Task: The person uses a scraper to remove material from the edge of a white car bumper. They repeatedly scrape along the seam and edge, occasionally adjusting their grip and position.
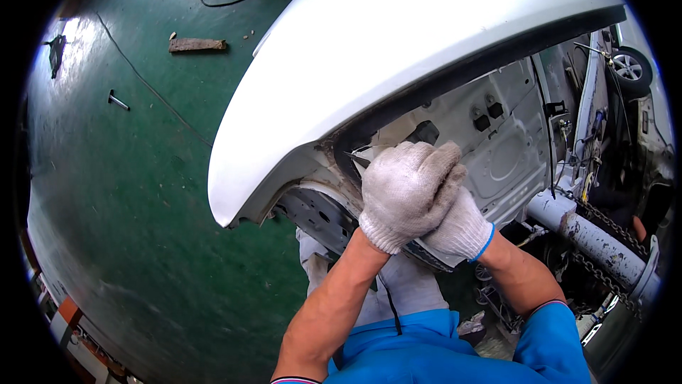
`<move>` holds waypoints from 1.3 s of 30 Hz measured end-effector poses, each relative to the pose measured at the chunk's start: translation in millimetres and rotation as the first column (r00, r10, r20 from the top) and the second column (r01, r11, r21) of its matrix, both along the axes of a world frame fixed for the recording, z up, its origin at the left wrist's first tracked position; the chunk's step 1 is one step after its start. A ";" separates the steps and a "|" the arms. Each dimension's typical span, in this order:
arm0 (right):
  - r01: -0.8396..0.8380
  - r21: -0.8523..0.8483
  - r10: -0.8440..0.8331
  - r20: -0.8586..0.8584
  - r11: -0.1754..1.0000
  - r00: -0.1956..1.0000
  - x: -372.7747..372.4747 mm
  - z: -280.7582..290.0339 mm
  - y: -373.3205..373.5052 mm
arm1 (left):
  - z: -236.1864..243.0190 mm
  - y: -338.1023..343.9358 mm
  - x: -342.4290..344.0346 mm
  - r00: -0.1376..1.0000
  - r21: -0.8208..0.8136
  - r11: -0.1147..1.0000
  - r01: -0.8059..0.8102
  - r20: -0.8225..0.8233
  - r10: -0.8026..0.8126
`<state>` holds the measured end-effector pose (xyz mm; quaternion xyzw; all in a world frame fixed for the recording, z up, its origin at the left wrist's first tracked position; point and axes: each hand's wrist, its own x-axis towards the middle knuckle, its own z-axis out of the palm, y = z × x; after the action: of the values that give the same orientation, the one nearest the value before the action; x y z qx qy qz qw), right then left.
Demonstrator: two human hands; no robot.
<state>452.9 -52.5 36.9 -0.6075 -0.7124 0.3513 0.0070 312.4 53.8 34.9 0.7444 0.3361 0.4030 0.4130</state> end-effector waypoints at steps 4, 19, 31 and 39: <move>-0.034 0.005 0.034 0.065 0.999 0.997 -1.3 2.6 4.8 | -7.1 1.9 2.2 0.999 0.010 1.000 -0.023 0.036 0.023; -0.065 0.075 0.053 0.145 0.995 0.988 -25.8 20.3 25.1 | -13.6 9.9 -5.7 0.988 -0.082 0.996 -0.023 0.148 0.035; 0.047 0.088 -0.056 0.103 0.995 0.993 -31.5 12.4 5.9 | -11.8 -4.2 -8.2 0.990 -0.139 0.990 -0.015 0.137 0.034; 0.015 -0.089 0.001 0.177 0.996 0.984 -36.5 29.3 24.1 | -19.7 0.1 -9.0 0.975 -0.139 0.990 -0.040 0.211 0.069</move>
<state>416.4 -28.4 66.2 -0.6383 -0.6916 0.3279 -0.0824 303.4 54.0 15.2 0.6574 0.3361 0.4691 0.4845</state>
